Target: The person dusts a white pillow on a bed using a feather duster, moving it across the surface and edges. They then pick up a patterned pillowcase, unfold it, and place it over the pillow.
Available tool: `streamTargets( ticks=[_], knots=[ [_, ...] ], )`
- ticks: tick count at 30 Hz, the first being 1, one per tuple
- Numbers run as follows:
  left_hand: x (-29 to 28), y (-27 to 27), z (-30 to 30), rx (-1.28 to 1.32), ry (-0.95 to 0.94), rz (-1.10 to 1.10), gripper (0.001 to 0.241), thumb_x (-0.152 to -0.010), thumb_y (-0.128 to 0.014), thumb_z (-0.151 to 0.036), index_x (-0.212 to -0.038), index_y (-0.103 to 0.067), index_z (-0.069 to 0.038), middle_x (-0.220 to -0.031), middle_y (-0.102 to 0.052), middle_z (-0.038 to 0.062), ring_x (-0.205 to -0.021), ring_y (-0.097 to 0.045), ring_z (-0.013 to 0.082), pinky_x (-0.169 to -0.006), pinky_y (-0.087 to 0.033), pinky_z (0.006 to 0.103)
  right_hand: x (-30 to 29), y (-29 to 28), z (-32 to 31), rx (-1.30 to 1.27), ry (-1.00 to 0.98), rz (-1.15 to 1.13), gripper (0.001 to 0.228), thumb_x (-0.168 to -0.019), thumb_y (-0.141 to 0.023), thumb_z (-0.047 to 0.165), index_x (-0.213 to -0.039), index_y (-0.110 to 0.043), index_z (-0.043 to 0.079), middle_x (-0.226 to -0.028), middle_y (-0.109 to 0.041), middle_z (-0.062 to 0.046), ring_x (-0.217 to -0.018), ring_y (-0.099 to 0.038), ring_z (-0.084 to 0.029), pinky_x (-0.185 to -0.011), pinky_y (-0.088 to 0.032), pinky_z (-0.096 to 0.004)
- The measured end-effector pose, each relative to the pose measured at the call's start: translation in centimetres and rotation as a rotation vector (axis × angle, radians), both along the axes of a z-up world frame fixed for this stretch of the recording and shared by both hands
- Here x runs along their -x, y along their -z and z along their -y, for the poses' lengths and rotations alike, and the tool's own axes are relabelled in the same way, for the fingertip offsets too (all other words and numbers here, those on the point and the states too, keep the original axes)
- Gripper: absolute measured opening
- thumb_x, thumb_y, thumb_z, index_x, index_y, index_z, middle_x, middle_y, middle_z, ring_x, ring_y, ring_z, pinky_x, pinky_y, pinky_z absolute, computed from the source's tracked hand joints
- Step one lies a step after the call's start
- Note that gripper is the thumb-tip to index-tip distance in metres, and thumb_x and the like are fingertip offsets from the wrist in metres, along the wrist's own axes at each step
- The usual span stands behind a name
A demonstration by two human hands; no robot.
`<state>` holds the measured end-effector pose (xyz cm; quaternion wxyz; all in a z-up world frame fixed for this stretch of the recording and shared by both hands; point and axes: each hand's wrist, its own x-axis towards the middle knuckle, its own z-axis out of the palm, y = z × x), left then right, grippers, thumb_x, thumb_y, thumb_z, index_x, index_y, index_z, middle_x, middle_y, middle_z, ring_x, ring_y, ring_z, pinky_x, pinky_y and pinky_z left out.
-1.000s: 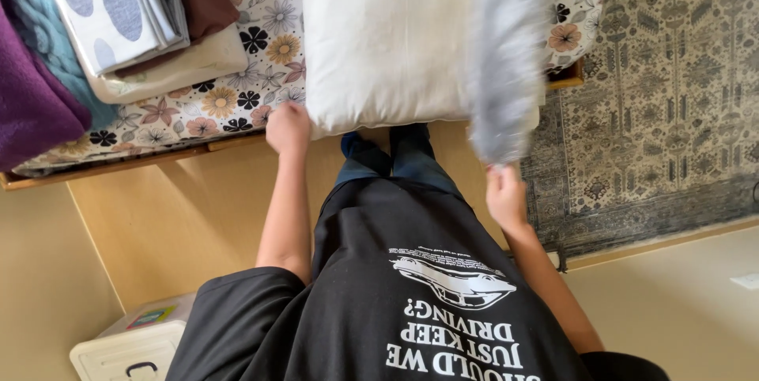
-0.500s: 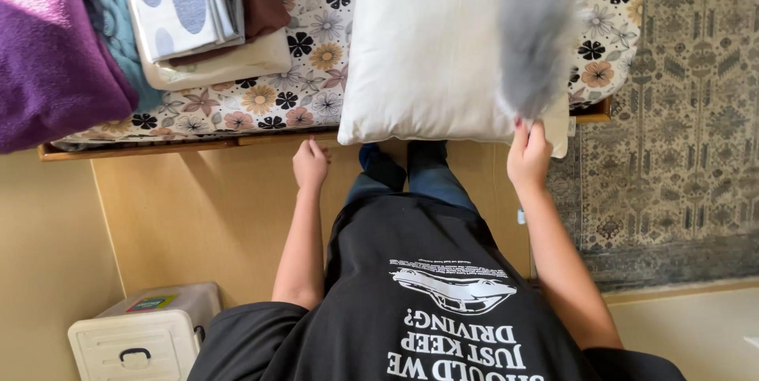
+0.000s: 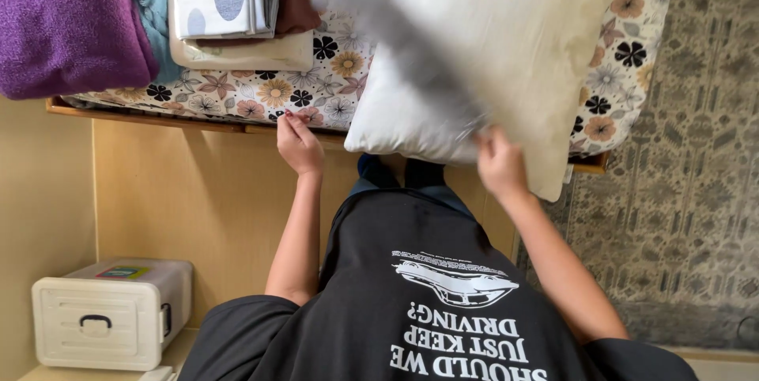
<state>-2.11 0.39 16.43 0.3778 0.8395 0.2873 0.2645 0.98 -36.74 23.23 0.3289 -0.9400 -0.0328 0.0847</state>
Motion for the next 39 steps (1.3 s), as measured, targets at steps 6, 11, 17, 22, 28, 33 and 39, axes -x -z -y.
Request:
streamTargets(
  ticks=[6,11,17,22,28,33,39],
  knots=[
    [-1.3,-1.5,1.9,0.215,-0.032,0.151,0.035,-0.112,-0.043,-0.025,-0.094,-0.061,-0.002,-0.084,-0.069,0.006,-0.073,-0.064,0.0155,-0.068,-0.052,0.0287,-7.6,4.3,2.8,-0.163,0.372,-0.158,0.028,-0.113,-0.051,0.023,-0.104,-0.061,-0.001,-0.074,-0.059,-0.016,-0.057,-0.051,-0.026,-0.050,-0.042,-0.043],
    [-2.8,-1.4,3.7,0.262,-0.025,0.234,0.034,-0.112,-0.043,-0.026,-0.096,-0.060,-0.001,-0.085,-0.068,0.006,-0.071,-0.061,0.0124,-0.067,-0.051,0.0267,0.0,4.0,-0.7,-0.025,-0.497,-0.331,0.029,-0.099,-0.056,0.029,-0.101,-0.067,0.002,-0.092,-0.071,-0.025,-0.086,-0.069,-0.042,-0.076,-0.055,-0.050],
    [-4.3,-3.1,3.6,0.339,-0.044,0.304,0.035,-0.112,-0.043,-0.026,-0.096,-0.060,0.000,-0.085,-0.066,0.005,-0.066,-0.052,0.0090,-0.058,-0.043,0.0231,-2.0,-0.3,-0.6,-0.012,-0.562,-0.497,0.033,-0.099,-0.057,0.041,-0.098,-0.067,0.009,-0.082,-0.071,-0.019,-0.076,-0.069,-0.036,-0.069,-0.053,-0.048],
    [-5.6,-4.4,3.6,0.308,-0.021,0.332,0.035,-0.112,-0.041,-0.027,-0.098,-0.060,-0.001,-0.086,-0.066,0.004,-0.064,-0.054,0.0071,-0.057,-0.045,0.0216,-7.9,0.1,5.7,-0.179,0.011,-0.246,0.027,-0.106,-0.056,0.029,-0.106,-0.066,0.004,-0.082,-0.068,-0.019,-0.065,-0.060,-0.034,-0.060,-0.049,-0.046],
    [-7.6,-3.0,5.6,0.227,0.046,0.367,0.037,-0.116,-0.038,-0.025,-0.099,-0.060,-0.001,-0.089,-0.067,0.007,-0.077,-0.063,0.0124,-0.070,-0.051,0.0254,-7.1,8.4,7.6,-0.307,0.236,-0.012,0.025,-0.112,-0.053,0.019,-0.106,-0.061,-0.004,-0.088,-0.064,-0.025,-0.074,-0.060,-0.038,-0.068,-0.048,-0.049],
    [-8.9,-4.1,8.7,0.231,0.266,0.354,0.035,-0.116,-0.038,-0.024,-0.102,-0.058,0.001,-0.099,-0.064,0.010,-0.092,-0.064,0.0170,-0.084,-0.056,0.0306,-0.9,-0.1,2.8,0.098,-0.548,-0.451,0.029,-0.100,-0.054,0.035,-0.099,-0.055,0.007,-0.078,-0.068,-0.026,-0.074,-0.065,-0.049,-0.066,-0.052,-0.055],
    [-9.0,-6.9,11.4,0.100,0.299,0.268,0.030,-0.113,-0.040,-0.015,-0.100,-0.061,0.001,-0.098,-0.062,0.010,-0.096,-0.057,0.0219,-0.087,-0.052,0.0322,-1.1,1.1,3.3,-0.080,-0.352,-0.398,0.029,-0.102,-0.057,0.034,-0.095,-0.055,0.006,-0.066,-0.064,-0.024,-0.059,-0.065,-0.039,-0.058,-0.049,-0.047]
  ],
)
